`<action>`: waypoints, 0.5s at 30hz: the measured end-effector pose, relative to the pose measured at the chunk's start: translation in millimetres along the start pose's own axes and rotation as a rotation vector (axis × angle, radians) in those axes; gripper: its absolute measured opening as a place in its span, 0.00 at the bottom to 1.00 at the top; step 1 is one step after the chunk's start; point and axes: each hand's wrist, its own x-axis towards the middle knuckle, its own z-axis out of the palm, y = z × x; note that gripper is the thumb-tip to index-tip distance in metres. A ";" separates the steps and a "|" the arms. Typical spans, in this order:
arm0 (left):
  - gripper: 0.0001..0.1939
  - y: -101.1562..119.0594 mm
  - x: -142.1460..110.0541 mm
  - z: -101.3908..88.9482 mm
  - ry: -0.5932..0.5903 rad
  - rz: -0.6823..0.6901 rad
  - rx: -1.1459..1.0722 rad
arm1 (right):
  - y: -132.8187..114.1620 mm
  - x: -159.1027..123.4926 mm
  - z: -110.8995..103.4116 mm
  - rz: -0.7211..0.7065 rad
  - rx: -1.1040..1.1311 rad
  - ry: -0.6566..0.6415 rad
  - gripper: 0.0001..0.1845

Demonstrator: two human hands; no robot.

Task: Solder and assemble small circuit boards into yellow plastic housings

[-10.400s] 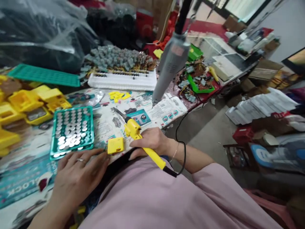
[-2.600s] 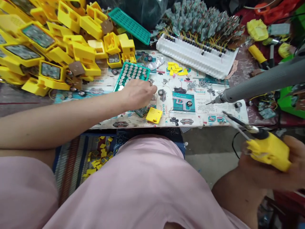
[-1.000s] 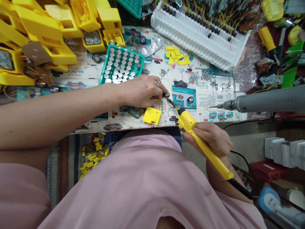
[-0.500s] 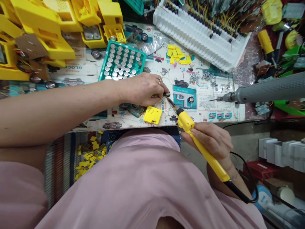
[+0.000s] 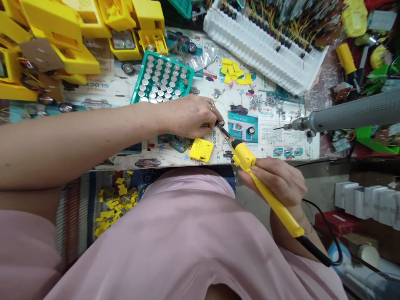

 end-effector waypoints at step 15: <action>0.11 -2.8 -2.0 1.8 -0.001 0.030 0.081 | 0.9 9.0 -7.0 0.007 0.010 0.089 0.13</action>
